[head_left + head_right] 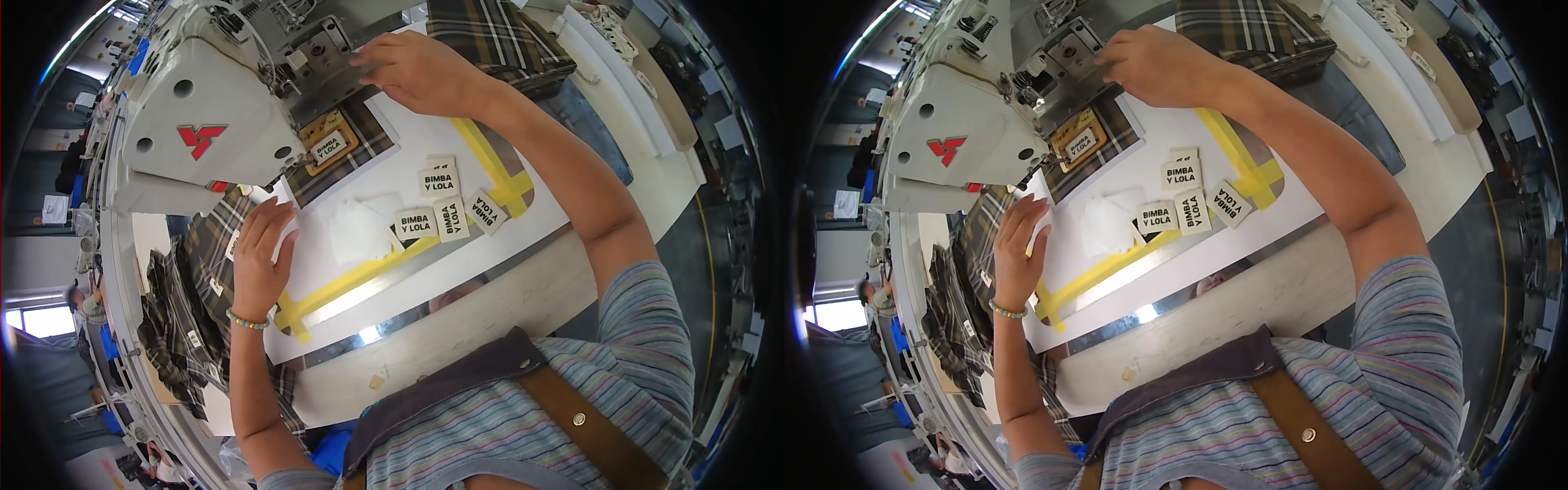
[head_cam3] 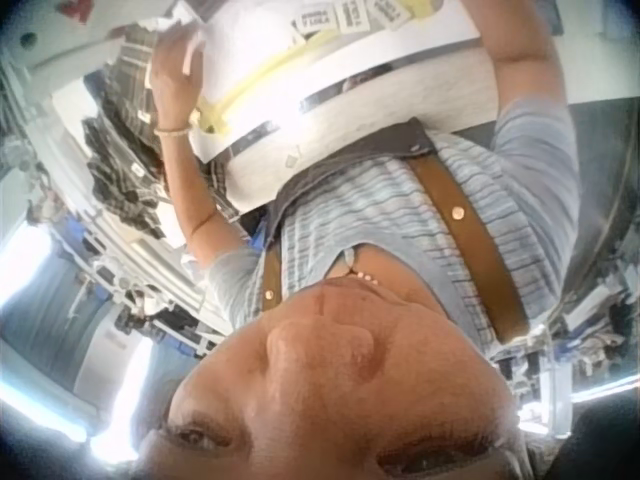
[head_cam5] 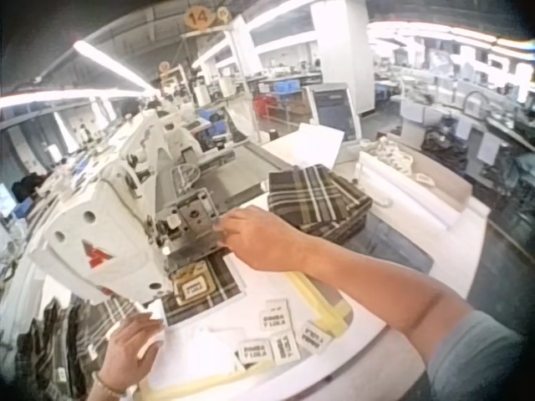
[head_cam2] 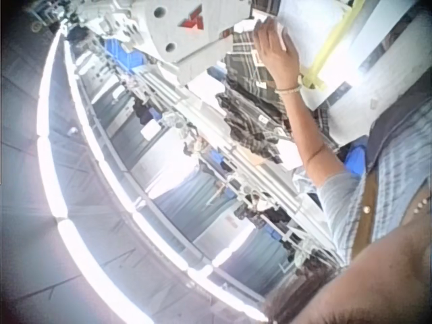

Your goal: The person uses a sewing machine to attach small rectangular labels to plaid fabric pieces. They repeatedly pick up a fabric piece, place it under the machine's presser foot, align a label, and sew it in place. The finished items are moved to a stack on the left side of the table.

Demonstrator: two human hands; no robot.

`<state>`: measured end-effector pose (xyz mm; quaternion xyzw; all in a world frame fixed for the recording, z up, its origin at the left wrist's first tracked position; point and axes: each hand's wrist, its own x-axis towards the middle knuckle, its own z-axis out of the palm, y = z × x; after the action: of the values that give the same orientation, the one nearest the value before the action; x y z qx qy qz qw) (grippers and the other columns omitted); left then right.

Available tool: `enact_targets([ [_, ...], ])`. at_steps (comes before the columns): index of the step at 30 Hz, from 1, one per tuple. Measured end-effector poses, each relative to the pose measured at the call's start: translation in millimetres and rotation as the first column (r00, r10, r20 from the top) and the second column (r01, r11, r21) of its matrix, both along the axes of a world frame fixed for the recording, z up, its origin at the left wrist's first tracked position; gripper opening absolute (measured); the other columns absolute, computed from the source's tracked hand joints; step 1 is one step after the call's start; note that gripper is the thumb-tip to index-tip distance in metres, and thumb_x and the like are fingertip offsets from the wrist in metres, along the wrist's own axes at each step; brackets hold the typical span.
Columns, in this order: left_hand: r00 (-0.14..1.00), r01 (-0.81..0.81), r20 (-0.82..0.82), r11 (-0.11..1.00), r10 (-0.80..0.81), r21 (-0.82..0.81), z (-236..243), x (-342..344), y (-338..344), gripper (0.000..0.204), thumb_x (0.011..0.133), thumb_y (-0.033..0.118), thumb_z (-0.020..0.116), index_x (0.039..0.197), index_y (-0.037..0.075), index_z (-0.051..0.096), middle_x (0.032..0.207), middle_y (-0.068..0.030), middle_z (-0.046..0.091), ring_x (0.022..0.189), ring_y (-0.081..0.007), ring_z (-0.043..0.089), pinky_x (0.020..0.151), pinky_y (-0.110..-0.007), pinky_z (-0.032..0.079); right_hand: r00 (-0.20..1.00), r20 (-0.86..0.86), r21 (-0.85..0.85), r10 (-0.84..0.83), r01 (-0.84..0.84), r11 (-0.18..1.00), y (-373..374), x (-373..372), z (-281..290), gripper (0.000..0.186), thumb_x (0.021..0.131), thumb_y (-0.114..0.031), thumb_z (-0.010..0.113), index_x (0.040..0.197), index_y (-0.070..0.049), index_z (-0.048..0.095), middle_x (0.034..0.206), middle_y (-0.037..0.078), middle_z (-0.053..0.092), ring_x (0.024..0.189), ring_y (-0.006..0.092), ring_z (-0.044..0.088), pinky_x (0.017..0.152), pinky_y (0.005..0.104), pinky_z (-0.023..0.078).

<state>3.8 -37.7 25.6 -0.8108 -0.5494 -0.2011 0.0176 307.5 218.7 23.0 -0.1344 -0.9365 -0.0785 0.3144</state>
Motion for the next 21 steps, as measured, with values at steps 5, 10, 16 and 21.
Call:
enact_targets([
  [5, 0.998, 0.055, -0.028, 0.998, -0.056, -0.03, -1.9, 24.0, 18.3, 0.04, 0.092, 0.003, 0.075, 0.132, 0.001, 0.07, 0.143, -0.0113, 0.07, 0.136, -0.0368, 0.061, 0.114, -0.046, 0.052, 1.0, -0.004, 0.041, -0.031, 0.031, 0.999, 6.4, 3.3, -1.5, 0.021, 0.093, -0.01, 0.073, 0.112, -0.007, 0.083, 0.134, 0.003, 0.074, 0.131, 0.0213, 0.064, 0.106, 0.0393, 0.053],
  [10, 0.998, 0.05, -0.036, 0.997, -0.052, -0.066, -2.1, 43.8, 44.2, 0.046, 0.096, 0.006, 0.073, 0.141, 0.0, 0.066, 0.151, -0.0117, 0.065, 0.145, -0.0366, 0.054, 0.12, -0.046, 0.047, 0.999, 0.043, -0.101, 0.009, -0.005, 0.995, 26.2, 21.9, -2.9, 0.022, 0.097, -0.007, 0.069, 0.117, -0.005, 0.079, 0.138, 0.005, 0.07, 0.135, 0.0287, 0.06, 0.112, 0.0439, 0.051],
  [16, 1.0, -0.012, -0.011, 0.995, 0.011, -0.101, -10.5, 42.7, 59.8, 0.045, 0.101, 0.012, 0.071, 0.144, 0.001, 0.066, 0.153, -0.0116, 0.062, 0.15, -0.0345, 0.049, 0.124, -0.045, 0.041, 0.999, 0.022, -0.064, 0.05, -0.048, 0.997, 39.9, 26.9, -8.2, 0.018, 0.095, -0.01, 0.071, 0.11, -0.007, 0.082, 0.126, 0.006, 0.074, 0.124, 0.0273, 0.065, 0.103, 0.0432, 0.055],
  [21, 0.999, -0.036, 0.015, 0.989, 0.039, -0.145, -13.9, 41.3, 61.0, 0.045, 0.102, 0.014, 0.07, 0.145, 0.002, 0.065, 0.156, -0.0112, 0.06, 0.151, -0.0343, 0.048, 0.126, -0.045, 0.038, 0.996, 0.026, -0.068, 0.083, -0.081, 0.994, 41.6, 28.6, -10.4, 0.017, 0.095, -0.009, 0.071, 0.108, -0.006, 0.081, 0.126, 0.007, 0.074, 0.125, 0.0284, 0.065, 0.104, 0.0433, 0.055],
])
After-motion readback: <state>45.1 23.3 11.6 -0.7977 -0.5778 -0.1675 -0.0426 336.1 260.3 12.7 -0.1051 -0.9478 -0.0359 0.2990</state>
